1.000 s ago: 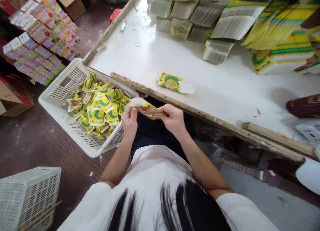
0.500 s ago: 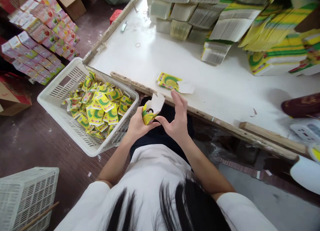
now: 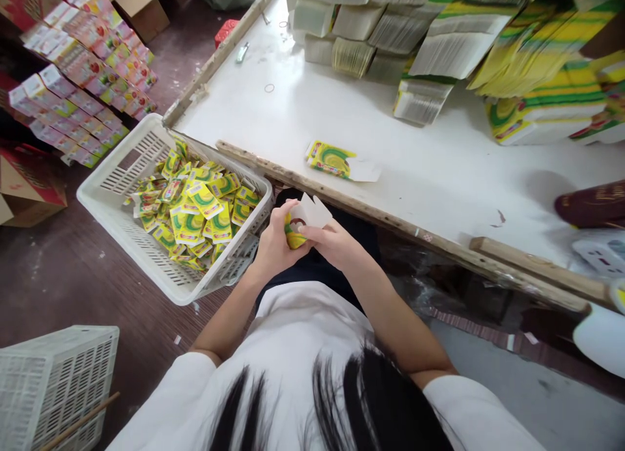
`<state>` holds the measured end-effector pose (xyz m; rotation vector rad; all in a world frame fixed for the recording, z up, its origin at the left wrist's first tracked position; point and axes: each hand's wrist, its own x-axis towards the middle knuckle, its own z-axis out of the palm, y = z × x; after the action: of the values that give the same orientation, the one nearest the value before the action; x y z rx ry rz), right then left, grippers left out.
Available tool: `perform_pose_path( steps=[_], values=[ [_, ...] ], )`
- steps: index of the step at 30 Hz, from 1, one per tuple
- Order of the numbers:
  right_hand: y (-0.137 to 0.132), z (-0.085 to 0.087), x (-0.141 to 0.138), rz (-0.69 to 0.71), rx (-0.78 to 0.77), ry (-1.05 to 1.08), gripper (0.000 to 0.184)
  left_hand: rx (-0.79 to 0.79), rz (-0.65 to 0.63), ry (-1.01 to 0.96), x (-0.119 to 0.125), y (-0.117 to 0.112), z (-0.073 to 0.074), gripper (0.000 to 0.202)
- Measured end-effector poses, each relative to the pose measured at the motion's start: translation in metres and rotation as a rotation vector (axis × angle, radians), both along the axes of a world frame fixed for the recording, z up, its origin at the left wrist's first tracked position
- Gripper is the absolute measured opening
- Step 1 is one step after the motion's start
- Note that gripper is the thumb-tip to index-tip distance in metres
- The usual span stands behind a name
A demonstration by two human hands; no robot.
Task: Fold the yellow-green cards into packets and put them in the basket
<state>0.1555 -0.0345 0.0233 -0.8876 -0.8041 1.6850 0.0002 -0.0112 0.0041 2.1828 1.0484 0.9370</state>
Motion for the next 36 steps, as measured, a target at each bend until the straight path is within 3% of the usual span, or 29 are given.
perform_pose_path(
  steps=[5,10,16,20,25,30,36],
  values=[
    [0.001,-0.003,-0.004,-0.053,-0.084,0.037,0.058,0.063,0.037,0.024,-0.001,0.002,-0.006,0.071],
    [0.001,-0.003,-0.008,-0.062,-0.057,0.057,0.06,0.133,0.043,0.014,-0.002,0.005,-0.005,0.063],
    [0.0,-0.006,-0.008,-0.066,-0.029,-0.003,0.063,0.089,0.034,0.046,0.0,0.004,-0.004,0.061],
    [-0.002,-0.01,-0.009,-0.059,0.114,-0.135,0.07,0.064,0.027,-0.018,0.0,0.005,-0.003,0.066],
    [-0.005,-0.004,-0.001,-0.087,0.331,-0.397,0.064,-0.027,-0.012,0.027,-0.003,0.006,-0.003,0.069],
    [-0.007,-0.002,0.001,-0.065,0.604,-0.7,0.061,-0.064,0.045,0.01,-0.002,0.004,-0.01,0.065],
    [-0.009,-0.015,-0.005,-0.18,0.612,-0.785,0.047,-0.158,0.11,0.005,-0.001,0.004,-0.009,0.066]
  ],
)
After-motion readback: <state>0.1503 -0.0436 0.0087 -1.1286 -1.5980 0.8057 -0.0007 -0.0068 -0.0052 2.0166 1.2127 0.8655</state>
